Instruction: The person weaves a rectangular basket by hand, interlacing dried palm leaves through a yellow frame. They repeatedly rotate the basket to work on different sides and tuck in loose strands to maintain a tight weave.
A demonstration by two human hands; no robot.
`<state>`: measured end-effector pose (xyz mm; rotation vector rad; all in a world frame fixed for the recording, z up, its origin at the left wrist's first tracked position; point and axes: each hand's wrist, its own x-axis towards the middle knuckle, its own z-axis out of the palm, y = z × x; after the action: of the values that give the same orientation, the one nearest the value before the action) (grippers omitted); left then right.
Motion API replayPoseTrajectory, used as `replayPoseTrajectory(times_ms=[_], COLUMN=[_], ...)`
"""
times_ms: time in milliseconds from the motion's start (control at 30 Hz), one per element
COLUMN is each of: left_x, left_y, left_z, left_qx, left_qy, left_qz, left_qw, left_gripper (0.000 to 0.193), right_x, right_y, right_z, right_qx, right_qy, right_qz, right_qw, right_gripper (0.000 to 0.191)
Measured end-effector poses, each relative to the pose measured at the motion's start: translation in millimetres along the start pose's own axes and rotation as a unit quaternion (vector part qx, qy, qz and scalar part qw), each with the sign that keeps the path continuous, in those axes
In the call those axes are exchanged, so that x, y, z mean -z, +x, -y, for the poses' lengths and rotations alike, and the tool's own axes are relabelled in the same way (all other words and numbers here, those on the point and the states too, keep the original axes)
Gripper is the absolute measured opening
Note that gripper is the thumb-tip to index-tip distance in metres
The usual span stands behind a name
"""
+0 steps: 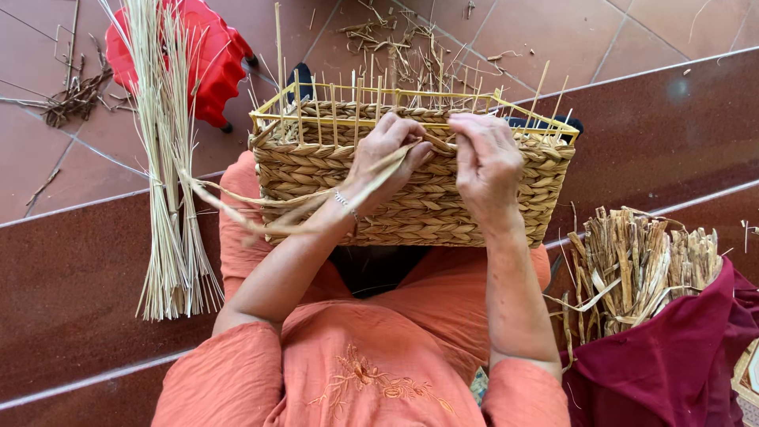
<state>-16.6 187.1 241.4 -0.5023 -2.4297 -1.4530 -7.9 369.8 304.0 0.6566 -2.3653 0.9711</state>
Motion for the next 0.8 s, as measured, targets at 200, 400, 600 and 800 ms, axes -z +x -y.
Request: replayPoseTrajectory(times_ms=[200, 400, 600, 800], left_x=[9, 11, 28, 44], left_y=[-27, -45, -36, -41], left_z=[6, -4, 15, 14], left_qx=[-0.028, -0.039, 0.006, 0.323], left_qy=[0.158, 0.096, -0.042, -0.227], left_qz=[0.001, 0.026, 0.006, 0.04], left_qw=[0.987, 0.994, 0.999, 0.918], left_gripper=[0.024, 0.015, 0.011, 0.014], right_x=[-24, -36, -34, -33], right_y=[3, 7, 0, 1], right_z=[-29, -44, -50, -49], right_qx=[0.036, -0.016, -0.036, -0.038], right_qy=[-0.107, -0.071, -0.071, -0.063], right_qz=[0.091, 0.123, 0.142, 0.137], right_qw=[0.989, 0.99, 0.987, 0.988], right_gripper=[0.028, 0.045, 0.046, 0.046])
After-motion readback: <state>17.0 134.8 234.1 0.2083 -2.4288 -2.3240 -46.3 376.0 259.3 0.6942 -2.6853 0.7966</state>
